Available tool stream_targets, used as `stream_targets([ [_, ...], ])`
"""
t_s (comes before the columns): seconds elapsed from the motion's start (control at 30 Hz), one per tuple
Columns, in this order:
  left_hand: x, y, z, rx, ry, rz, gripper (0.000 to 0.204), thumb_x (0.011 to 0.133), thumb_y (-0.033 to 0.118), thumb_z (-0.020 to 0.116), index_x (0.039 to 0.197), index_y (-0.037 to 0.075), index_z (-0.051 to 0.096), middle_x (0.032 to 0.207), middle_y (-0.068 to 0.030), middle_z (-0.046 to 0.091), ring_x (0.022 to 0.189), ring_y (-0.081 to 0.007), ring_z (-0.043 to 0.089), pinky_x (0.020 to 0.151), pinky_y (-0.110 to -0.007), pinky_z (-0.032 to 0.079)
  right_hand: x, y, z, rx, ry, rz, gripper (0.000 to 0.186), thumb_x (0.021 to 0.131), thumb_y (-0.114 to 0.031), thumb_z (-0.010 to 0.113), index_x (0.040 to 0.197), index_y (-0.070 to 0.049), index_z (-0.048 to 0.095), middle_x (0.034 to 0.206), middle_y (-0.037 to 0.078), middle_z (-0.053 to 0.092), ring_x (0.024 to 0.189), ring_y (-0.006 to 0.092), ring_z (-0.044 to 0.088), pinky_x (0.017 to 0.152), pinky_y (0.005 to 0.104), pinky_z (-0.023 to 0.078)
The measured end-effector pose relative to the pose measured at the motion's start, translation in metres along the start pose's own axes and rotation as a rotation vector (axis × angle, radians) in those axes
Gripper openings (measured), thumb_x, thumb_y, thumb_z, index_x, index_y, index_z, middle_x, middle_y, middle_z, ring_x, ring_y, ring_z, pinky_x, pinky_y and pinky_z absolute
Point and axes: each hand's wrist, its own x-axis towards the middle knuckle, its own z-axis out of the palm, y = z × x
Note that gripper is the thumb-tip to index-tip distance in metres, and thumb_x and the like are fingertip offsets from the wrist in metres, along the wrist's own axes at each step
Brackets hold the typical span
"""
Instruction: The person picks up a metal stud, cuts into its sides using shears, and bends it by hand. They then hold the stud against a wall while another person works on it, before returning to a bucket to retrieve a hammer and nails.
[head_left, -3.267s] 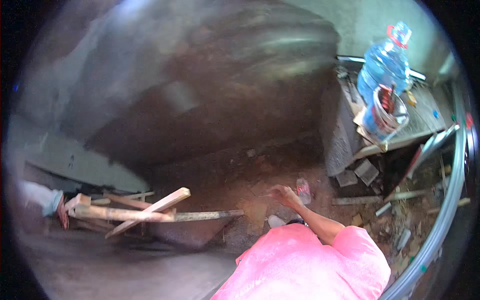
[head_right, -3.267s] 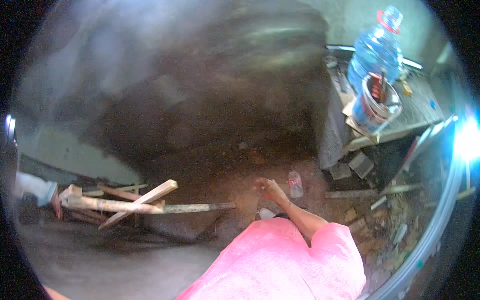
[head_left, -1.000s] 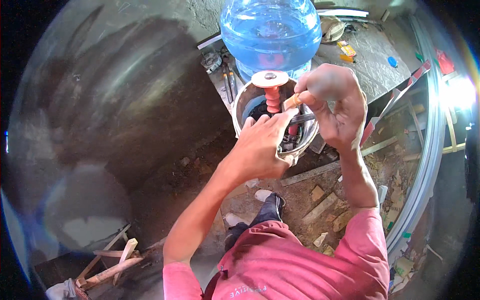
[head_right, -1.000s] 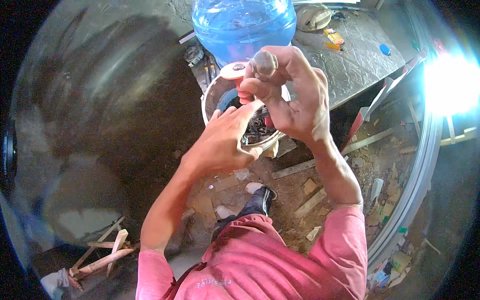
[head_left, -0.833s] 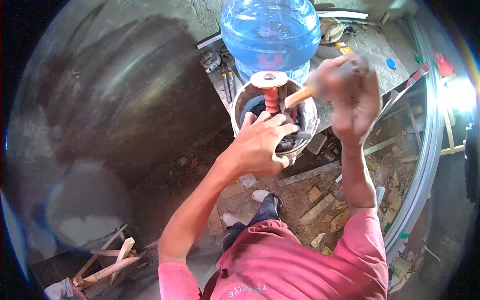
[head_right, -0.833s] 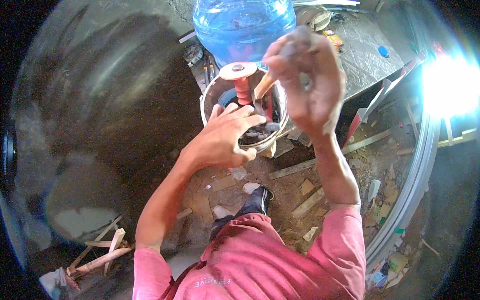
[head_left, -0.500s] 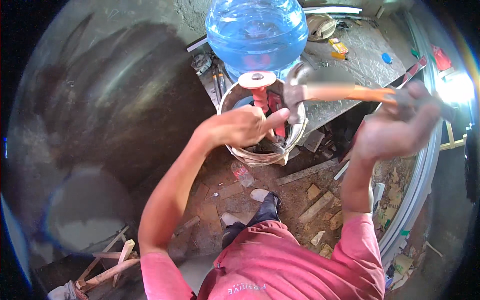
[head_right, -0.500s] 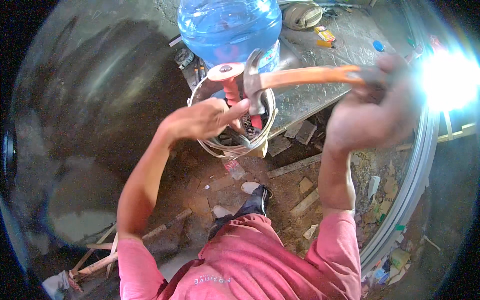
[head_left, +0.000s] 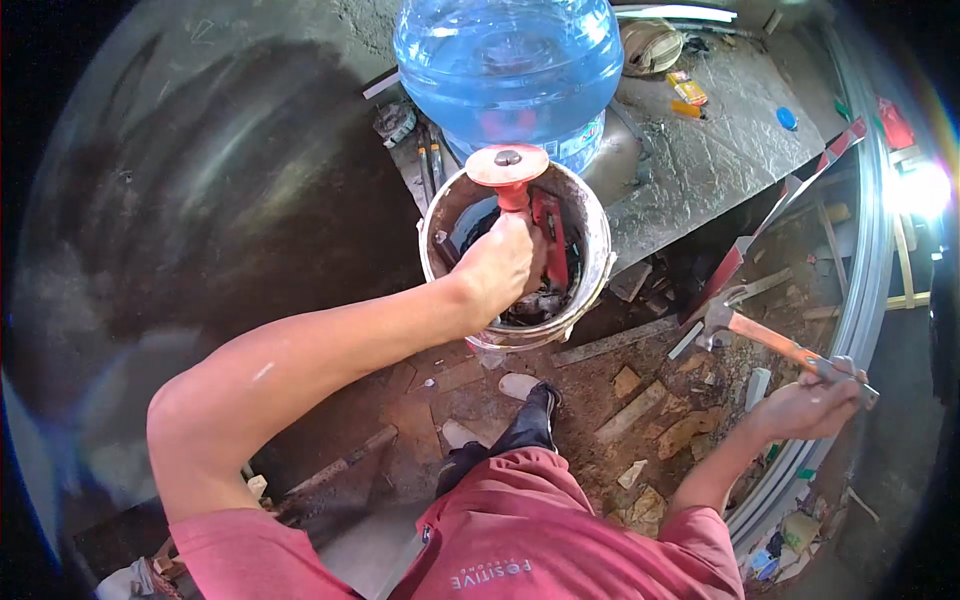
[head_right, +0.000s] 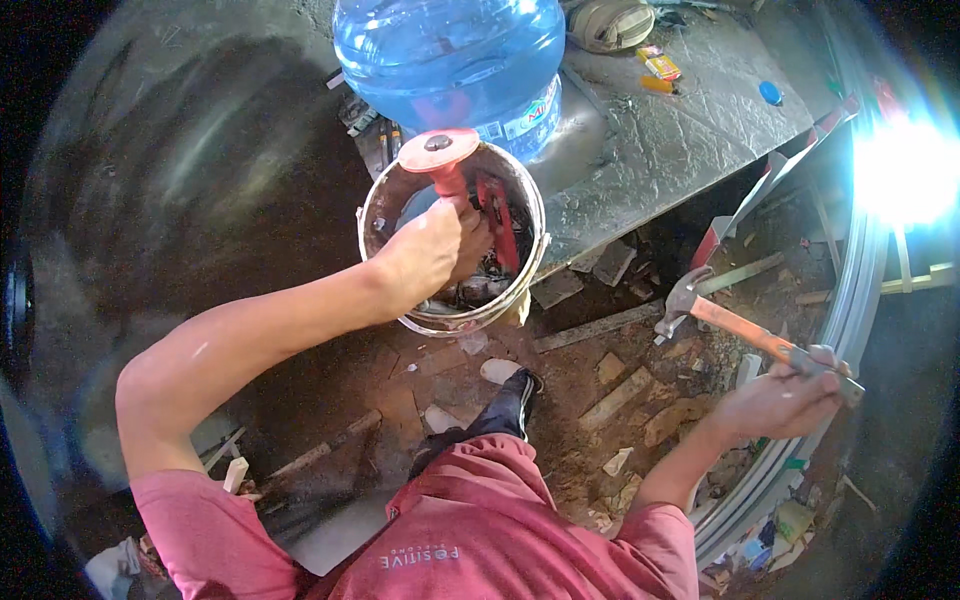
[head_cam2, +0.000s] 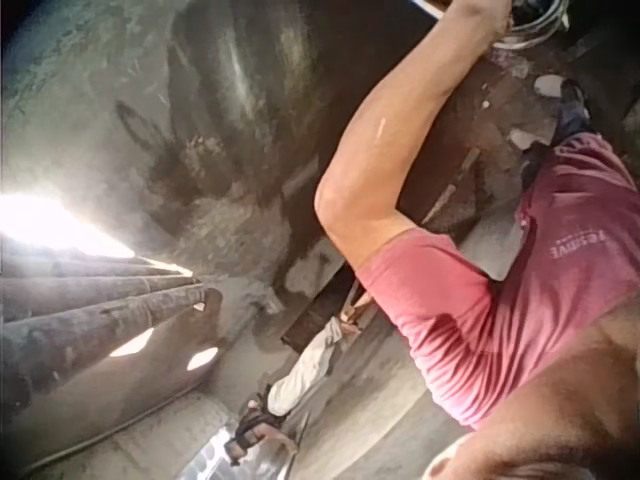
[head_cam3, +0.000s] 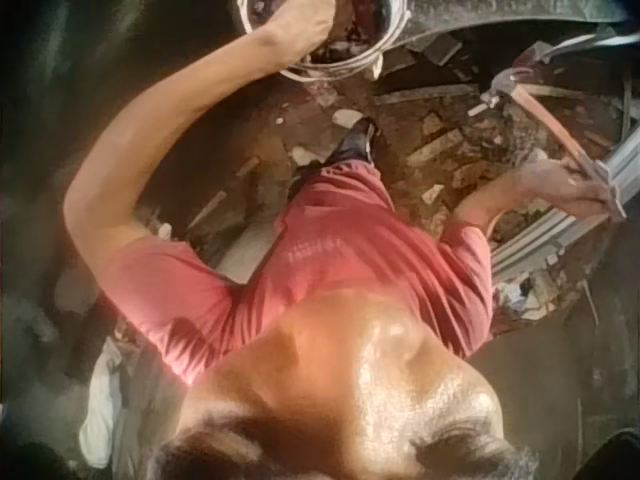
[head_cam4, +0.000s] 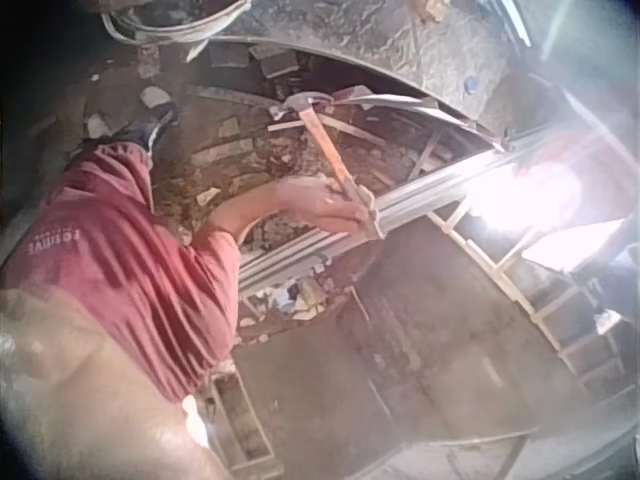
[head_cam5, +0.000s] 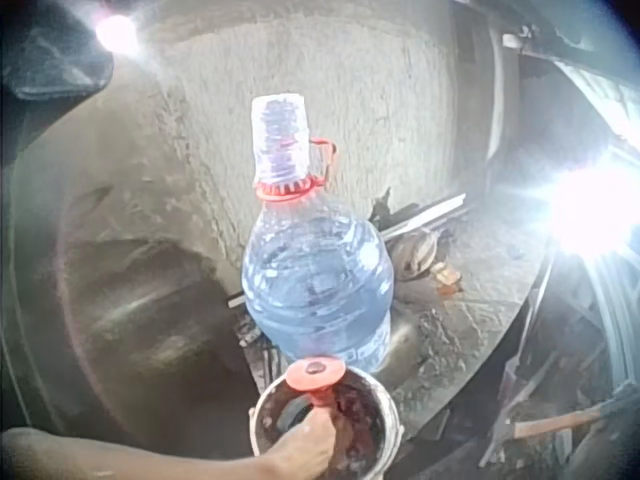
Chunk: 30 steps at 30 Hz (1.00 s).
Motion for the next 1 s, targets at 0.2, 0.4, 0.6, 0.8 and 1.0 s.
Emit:
stream_targets([
  [0.2, 0.024, 0.000, 0.002, -0.052, 0.031, -0.012, 0.034, 0.089, 0.021, 0.057, 0.120, 0.012, 0.066, 0.117, -0.0031, 0.064, 0.115, -0.0189, 0.056, 0.096, -0.033, 0.035, -0.048, 0.030, 0.003, 0.012, -0.279, 0.092, 0.029, 0.106, -0.026, 0.045, 0.097, 0.001, 0.054, 0.082, 0.006, 0.058, 0.063, 0.0049, 0.048, 0.051, 0.0192, 0.035],
  [0.4, 0.034, -0.017, 0.004, -0.437, -0.170, 0.065, 0.021, 0.088, 0.019, 0.058, 0.103, 0.012, 0.070, 0.103, -0.0033, 0.072, 0.106, -0.0219, 0.066, 0.114, -0.043, 0.029, -0.061, 0.058, -0.005, -0.048, -0.319, 0.105, 0.029, 0.105, -0.023, 0.045, 0.089, -0.001, 0.056, 0.082, 0.005, 0.058, 0.061, 0.0073, 0.050, 0.051, 0.0206, 0.038],
  [0.6, 0.017, -0.047, -0.006, -0.797, -0.183, 0.044, 0.023, 0.089, 0.017, 0.055, 0.100, 0.000, 0.065, 0.087, -0.0143, 0.070, 0.083, -0.0315, 0.070, 0.076, -0.041, 0.057, -0.066, 0.094, -0.042, -0.112, -0.398, 0.233, 0.027, 0.105, -0.022, 0.045, 0.091, -0.002, 0.056, 0.080, 0.004, 0.056, 0.064, 0.0087, 0.051, 0.055, 0.0227, 0.040],
  [0.8, 0.042, -0.020, 0.013, -0.765, -0.017, -0.304, 0.017, 0.083, 0.008, 0.064, 0.097, -0.001, 0.070, 0.103, -0.0170, 0.069, 0.092, -0.0332, 0.071, 0.074, -0.042, 0.058, -0.081, 0.105, -0.054, -0.240, -0.384, 0.216, 0.026, 0.105, -0.021, 0.045, 0.092, -0.001, 0.055, 0.078, 0.003, 0.054, 0.064, 0.0087, 0.048, 0.057, 0.0236, 0.039],
  [1.0, 0.060, -0.019, 0.010, -0.870, -0.127, -0.336, 0.019, 0.085, 0.004, 0.059, 0.100, -0.001, 0.070, 0.091, -0.0200, 0.072, 0.085, -0.0355, 0.073, 0.074, -0.043, 0.060, -0.089, 0.125, -0.069, -0.254, -0.313, 0.186, 0.028, 0.104, -0.023, 0.049, 0.090, 0.000, 0.057, 0.071, 0.003, 0.054, 0.060, 0.0095, 0.050, 0.053, 0.0253, 0.040],
])
